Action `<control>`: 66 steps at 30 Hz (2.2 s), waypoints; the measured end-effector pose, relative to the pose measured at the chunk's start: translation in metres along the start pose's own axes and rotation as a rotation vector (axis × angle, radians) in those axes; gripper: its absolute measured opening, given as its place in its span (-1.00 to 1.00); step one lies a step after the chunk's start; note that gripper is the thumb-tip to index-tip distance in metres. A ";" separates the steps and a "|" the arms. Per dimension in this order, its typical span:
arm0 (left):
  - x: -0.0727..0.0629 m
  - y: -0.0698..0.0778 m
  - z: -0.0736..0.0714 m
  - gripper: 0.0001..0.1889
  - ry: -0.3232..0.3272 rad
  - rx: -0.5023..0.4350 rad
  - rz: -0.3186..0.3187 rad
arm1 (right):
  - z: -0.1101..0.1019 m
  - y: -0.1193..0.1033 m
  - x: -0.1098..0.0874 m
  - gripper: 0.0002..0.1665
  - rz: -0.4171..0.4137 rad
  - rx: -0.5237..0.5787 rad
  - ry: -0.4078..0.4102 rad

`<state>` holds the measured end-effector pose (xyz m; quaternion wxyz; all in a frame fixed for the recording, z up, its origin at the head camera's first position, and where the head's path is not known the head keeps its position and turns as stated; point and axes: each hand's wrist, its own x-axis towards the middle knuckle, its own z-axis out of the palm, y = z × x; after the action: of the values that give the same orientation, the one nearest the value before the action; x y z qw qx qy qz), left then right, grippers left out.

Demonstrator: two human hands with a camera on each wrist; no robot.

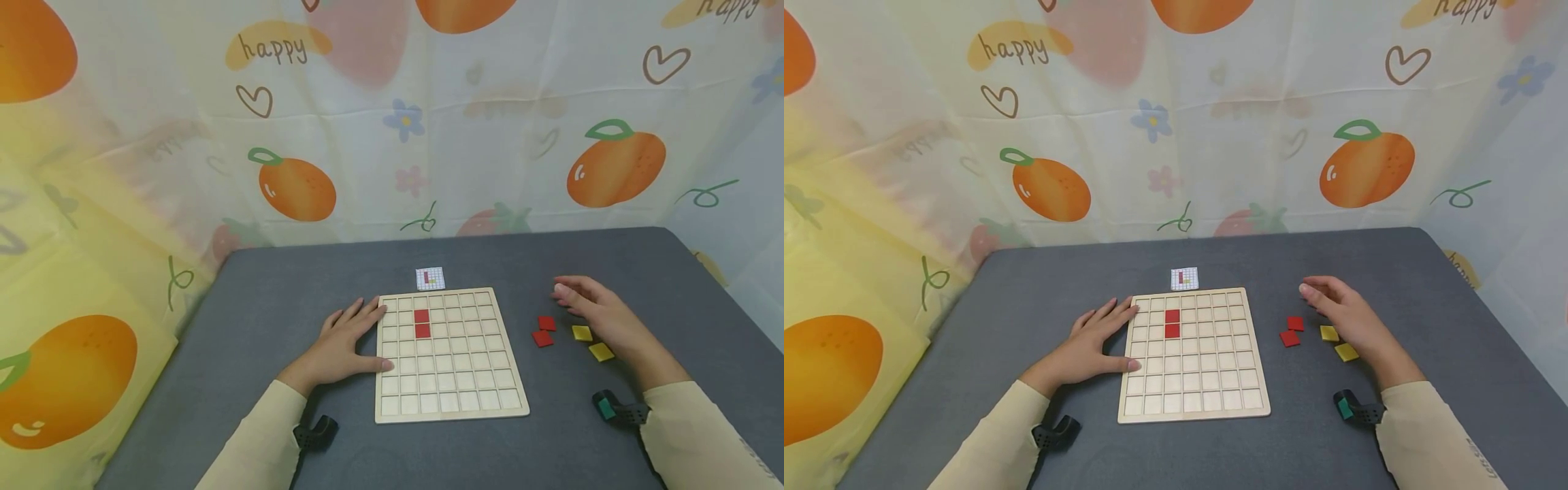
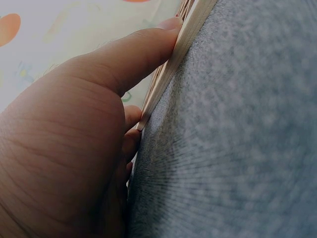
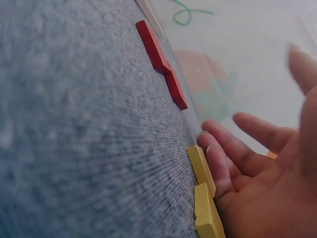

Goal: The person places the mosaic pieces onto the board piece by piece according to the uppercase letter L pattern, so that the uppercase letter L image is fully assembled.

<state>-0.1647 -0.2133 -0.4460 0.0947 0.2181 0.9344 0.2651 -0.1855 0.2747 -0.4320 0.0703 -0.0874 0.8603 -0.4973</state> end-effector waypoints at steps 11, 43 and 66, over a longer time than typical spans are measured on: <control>0.001 0.001 0.000 0.16 -0.006 0.001 -0.007 | 0.003 0.011 0.002 -0.27 -0.091 -0.204 -0.045; -0.001 0.000 -0.001 0.17 -0.007 -0.002 0.008 | 0.026 -0.011 -0.002 -0.83 -0.168 -0.267 0.143; 0.000 -0.001 0.001 0.16 0.001 -0.002 0.010 | 0.088 -0.042 -0.004 -0.86 -0.240 -0.057 0.025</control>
<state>-0.1649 -0.2137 -0.4472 0.0933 0.2225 0.9331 0.2666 -0.1602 0.1807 -0.4395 -0.0031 -0.1855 0.8583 -0.4785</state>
